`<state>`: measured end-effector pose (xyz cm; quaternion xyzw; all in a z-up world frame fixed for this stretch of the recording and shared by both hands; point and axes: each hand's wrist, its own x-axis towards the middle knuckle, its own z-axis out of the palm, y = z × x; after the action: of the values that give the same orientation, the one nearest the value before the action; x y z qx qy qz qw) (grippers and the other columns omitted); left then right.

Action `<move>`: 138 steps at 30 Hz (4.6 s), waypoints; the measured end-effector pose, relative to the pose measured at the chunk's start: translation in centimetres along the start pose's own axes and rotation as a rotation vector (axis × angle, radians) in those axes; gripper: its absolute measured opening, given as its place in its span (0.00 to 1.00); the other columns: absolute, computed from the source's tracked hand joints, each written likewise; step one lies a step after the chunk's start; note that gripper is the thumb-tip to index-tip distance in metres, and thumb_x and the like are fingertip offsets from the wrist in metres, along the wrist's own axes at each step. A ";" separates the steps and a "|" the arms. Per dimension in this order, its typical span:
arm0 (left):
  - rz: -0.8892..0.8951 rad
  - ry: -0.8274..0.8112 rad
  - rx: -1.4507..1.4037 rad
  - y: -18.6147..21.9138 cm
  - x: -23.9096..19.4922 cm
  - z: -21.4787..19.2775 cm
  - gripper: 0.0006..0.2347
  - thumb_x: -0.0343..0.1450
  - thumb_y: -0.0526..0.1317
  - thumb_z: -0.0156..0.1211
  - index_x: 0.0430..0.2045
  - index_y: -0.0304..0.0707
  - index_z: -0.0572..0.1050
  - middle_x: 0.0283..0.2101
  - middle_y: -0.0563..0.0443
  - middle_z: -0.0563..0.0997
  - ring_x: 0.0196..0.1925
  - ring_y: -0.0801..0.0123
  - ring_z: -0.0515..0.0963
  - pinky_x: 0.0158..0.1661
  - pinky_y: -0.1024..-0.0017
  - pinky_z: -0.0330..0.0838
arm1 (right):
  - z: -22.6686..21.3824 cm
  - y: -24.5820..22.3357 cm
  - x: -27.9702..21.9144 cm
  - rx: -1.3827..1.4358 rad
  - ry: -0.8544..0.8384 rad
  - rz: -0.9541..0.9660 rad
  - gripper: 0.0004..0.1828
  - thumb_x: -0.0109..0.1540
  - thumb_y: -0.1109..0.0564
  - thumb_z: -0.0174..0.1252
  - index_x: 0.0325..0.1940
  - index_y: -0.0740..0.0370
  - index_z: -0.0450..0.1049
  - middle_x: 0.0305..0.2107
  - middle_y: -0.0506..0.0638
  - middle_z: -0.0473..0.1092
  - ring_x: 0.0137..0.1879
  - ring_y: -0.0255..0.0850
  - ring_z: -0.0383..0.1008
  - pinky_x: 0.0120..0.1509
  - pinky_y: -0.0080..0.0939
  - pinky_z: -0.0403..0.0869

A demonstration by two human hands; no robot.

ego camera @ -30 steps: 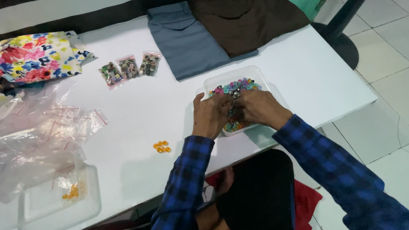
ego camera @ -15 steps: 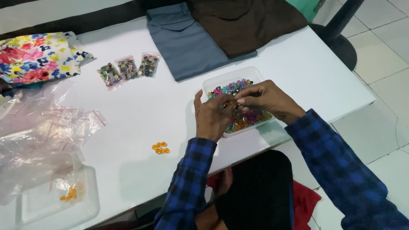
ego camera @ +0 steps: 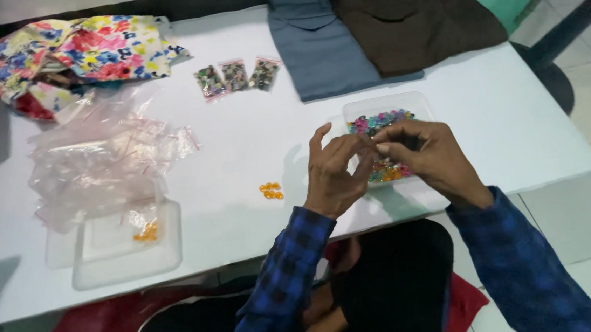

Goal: Picking up small colorful beads from a container and placing them into small plastic bags.

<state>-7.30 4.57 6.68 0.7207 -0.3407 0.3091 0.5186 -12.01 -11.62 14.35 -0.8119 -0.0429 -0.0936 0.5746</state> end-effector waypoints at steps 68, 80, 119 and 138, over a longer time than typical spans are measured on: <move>-0.505 0.005 0.394 -14.1 -10.5 -17.4 0.13 0.70 0.38 0.66 0.48 0.40 0.76 0.53 0.43 0.75 0.47 0.52 0.82 0.49 0.58 0.77 | 20.0 8.3 2.9 -0.408 0.032 -0.380 0.12 0.68 0.53 0.60 0.53 0.57 0.79 0.43 0.55 0.73 0.45 0.52 0.79 0.49 0.49 0.78; -0.541 0.010 0.602 -16.7 -10.5 -17.9 0.08 0.73 0.37 0.57 0.44 0.39 0.74 0.55 0.42 0.73 0.50 0.47 0.78 0.48 0.56 0.74 | 34.8 9.1 18.7 -0.413 -0.175 -0.034 0.21 0.55 0.45 0.64 0.45 0.62 0.77 0.38 0.58 0.72 0.47 0.58 0.78 0.51 0.59 0.75; -0.539 0.376 0.036 -1.9 -2.1 -12.3 0.09 0.62 0.42 0.78 0.32 0.50 0.84 0.28 0.58 0.86 0.30 0.72 0.85 0.41 0.75 0.73 | 17.4 -2.0 1.7 0.077 0.114 -0.122 0.04 0.62 0.66 0.63 0.39 0.64 0.83 0.27 0.60 0.79 0.36 0.39 0.80 0.42 0.42 0.81; -0.204 0.072 0.053 -3.6 -1.6 -15.7 0.07 0.70 0.29 0.52 0.38 0.27 0.76 0.29 0.34 0.80 0.29 0.42 0.84 0.30 0.57 0.79 | 17.0 -0.6 1.5 -0.511 -0.008 -0.660 0.17 0.60 0.73 0.54 0.48 0.60 0.77 0.41 0.53 0.74 0.44 0.49 0.81 0.47 0.44 0.83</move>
<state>-6.76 20.75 7.75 0.7534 -0.2387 0.2892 0.5401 -8.93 4.53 9.73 -0.8714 -0.2783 -0.2771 0.2939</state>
